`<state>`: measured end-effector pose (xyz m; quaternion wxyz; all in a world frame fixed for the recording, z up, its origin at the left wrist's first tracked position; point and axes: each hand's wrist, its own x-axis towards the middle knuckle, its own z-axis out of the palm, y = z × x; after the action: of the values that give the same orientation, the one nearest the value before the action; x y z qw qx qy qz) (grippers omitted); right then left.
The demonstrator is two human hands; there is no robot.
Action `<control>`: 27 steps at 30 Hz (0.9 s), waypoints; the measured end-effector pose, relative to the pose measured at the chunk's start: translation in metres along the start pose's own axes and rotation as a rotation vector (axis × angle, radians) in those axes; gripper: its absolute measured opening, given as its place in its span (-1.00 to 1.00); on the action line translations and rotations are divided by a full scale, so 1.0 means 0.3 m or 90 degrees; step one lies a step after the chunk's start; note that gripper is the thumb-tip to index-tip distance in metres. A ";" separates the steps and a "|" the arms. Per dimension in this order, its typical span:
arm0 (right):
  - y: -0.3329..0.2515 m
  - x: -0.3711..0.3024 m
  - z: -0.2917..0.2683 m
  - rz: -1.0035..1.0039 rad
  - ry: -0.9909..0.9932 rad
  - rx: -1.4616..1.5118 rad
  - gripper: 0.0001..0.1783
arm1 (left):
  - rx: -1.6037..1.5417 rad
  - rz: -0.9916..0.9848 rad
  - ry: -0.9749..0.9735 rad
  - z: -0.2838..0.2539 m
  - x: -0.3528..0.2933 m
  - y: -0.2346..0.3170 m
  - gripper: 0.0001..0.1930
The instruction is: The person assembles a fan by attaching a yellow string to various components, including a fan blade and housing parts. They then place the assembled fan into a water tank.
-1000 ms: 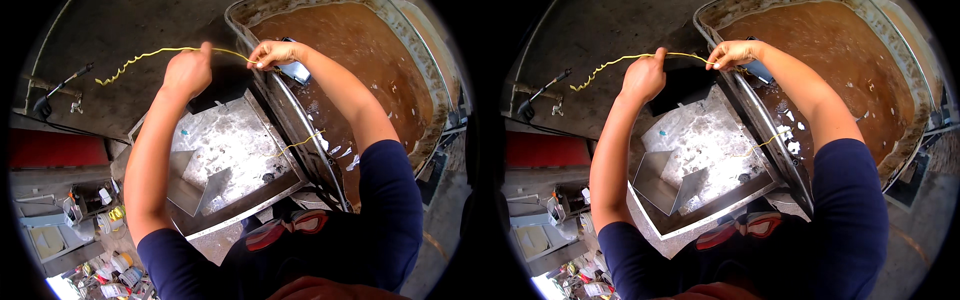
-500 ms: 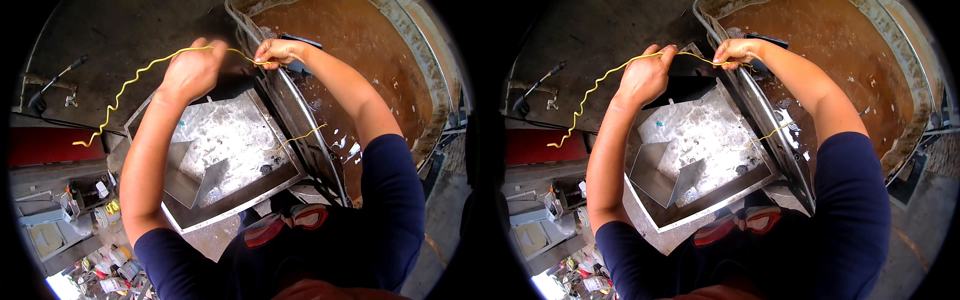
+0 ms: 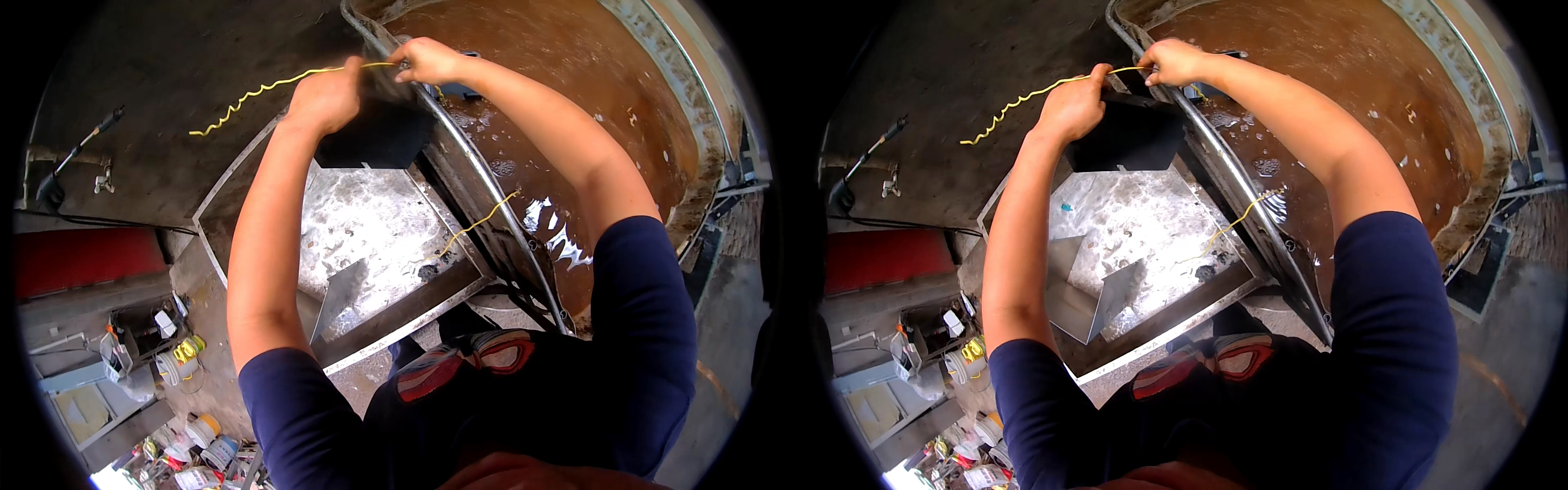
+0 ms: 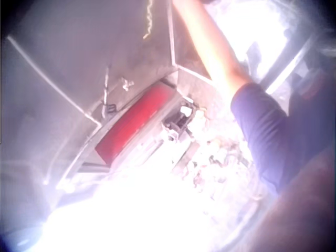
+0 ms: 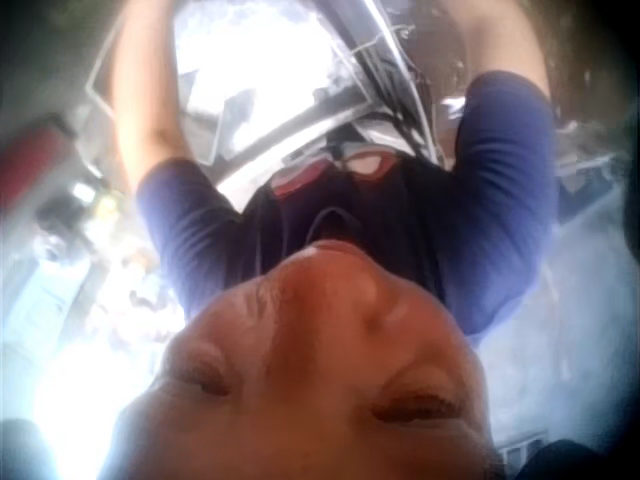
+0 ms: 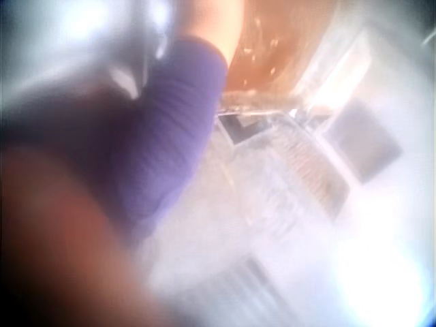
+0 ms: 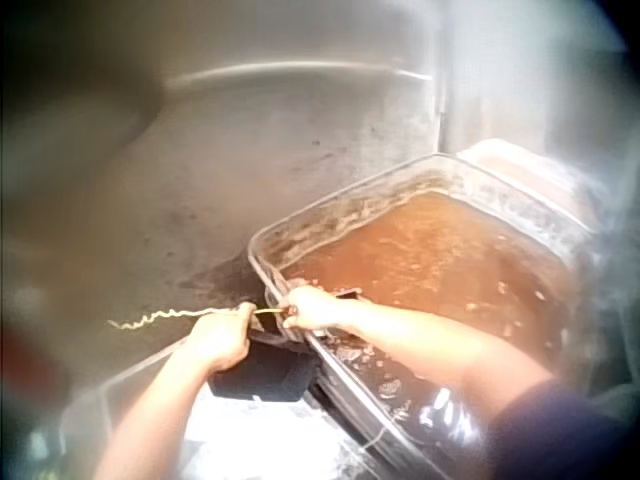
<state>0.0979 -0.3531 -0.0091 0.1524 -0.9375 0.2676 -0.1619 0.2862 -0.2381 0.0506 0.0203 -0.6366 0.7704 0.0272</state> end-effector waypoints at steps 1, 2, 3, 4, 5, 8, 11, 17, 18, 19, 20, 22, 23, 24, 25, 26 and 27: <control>-0.016 -0.006 -0.003 0.021 -0.017 0.000 -0.70 | -0.002 0.015 -0.017 -0.017 0.001 0.029 -0.47; -0.017 -0.007 -0.003 0.024 -0.013 0.005 -0.71 | -0.003 0.029 -0.033 -0.023 0.004 0.047 -0.46; -0.019 -0.003 -0.001 0.024 -0.007 0.013 -0.72 | 0.003 0.048 -0.001 -0.005 0.013 0.045 -0.46; -0.019 0.000 -0.001 0.025 -0.001 0.020 -0.72 | 0.001 0.035 -0.002 0.010 0.017 0.039 -0.46; -0.014 0.005 -0.008 0.037 -0.041 0.006 -0.75 | -0.001 0.021 -0.002 0.025 0.022 0.032 -0.46; -0.010 0.011 -0.006 0.065 -0.073 0.005 -0.76 | -0.017 -0.001 -0.022 0.071 0.021 0.019 -0.44; -0.034 0.008 0.028 0.041 -0.094 -0.017 -0.79 | -0.051 -0.021 -0.038 0.150 -0.002 0.022 -0.37; -0.042 -0.010 0.050 0.056 -0.100 -0.127 -0.79 | -0.073 -0.082 -0.018 0.265 -0.044 0.029 -0.23; -0.022 -0.018 0.055 0.031 -0.082 -0.145 -0.80 | -0.084 -0.088 0.002 0.273 -0.046 0.028 -0.24; 0.008 -0.023 0.060 0.006 -0.064 -0.162 -0.80 | -0.094 -0.094 0.022 0.280 -0.048 0.027 -0.26; 0.034 -0.029 0.064 -0.019 -0.047 -0.180 -0.80 | -0.105 -0.100 0.042 0.286 -0.051 0.028 -0.27; 0.051 -0.034 0.070 -0.008 -0.015 -0.125 -0.83 | -0.100 -0.102 0.033 0.289 -0.055 0.035 -0.28; 0.063 -0.031 0.068 0.002 -0.034 -0.126 -0.84 | -0.100 -0.084 0.062 0.332 -0.050 0.030 -0.28; 0.048 -0.024 0.057 0.008 -0.055 -0.126 -0.84 | -0.100 -0.070 0.090 0.346 -0.054 0.029 -0.29; 0.033 -0.014 0.047 0.063 -0.077 -0.105 -0.81 | -0.096 -0.064 0.091 0.363 -0.050 0.039 -0.30; 0.015 -0.004 0.040 0.118 -0.098 -0.084 -0.78 | -0.100 -0.065 0.085 0.378 -0.044 0.043 -0.31; 0.001 -0.002 0.035 0.176 -0.118 -0.066 -0.74 | -0.105 -0.063 0.082 0.387 -0.030 0.054 -0.31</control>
<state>0.1013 -0.3509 -0.0188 0.1491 -0.9092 0.3868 -0.0383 0.2717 -0.2184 -0.0645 -0.0805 -0.6739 0.7328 0.0488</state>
